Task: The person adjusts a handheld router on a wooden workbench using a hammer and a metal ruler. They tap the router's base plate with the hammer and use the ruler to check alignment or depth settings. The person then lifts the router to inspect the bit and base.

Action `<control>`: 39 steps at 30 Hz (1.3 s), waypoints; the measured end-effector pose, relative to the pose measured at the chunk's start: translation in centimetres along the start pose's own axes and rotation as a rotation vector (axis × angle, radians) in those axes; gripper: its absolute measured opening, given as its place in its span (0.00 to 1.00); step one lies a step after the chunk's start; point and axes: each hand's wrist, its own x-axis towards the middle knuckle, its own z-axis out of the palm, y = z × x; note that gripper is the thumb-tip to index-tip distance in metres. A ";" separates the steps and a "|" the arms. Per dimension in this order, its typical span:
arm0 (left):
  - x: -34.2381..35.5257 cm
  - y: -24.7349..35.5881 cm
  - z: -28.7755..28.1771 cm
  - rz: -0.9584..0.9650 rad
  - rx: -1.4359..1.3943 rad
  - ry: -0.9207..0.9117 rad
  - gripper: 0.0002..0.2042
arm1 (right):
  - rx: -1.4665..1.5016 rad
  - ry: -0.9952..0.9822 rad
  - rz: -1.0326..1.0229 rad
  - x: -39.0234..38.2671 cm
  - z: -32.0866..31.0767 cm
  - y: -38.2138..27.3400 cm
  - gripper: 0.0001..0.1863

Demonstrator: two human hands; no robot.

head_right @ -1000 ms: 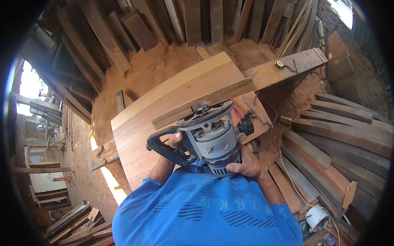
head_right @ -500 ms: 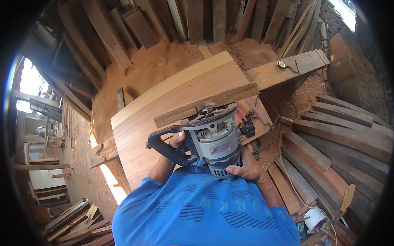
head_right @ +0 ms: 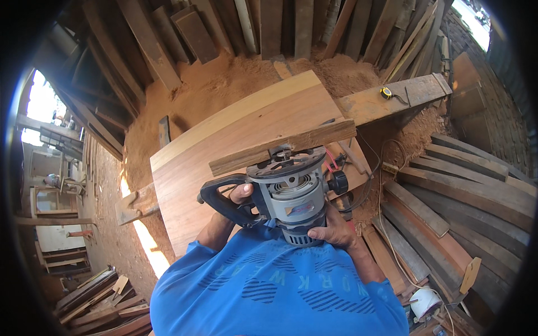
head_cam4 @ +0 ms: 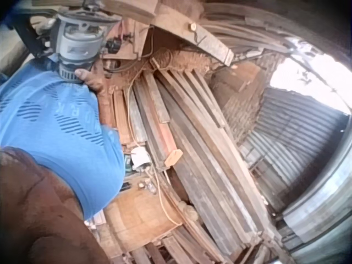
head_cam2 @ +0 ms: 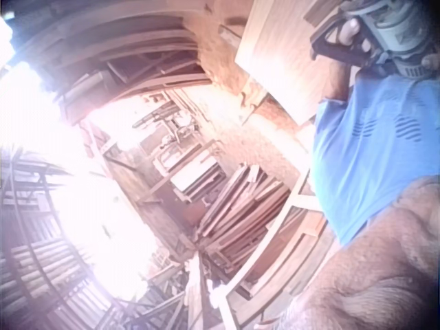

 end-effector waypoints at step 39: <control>-0.3 -0.8 -1.0 -0.025 -0.056 0.061 0.47 | -0.160 0.036 -0.039 0.3 -1.1 -0.2 0.68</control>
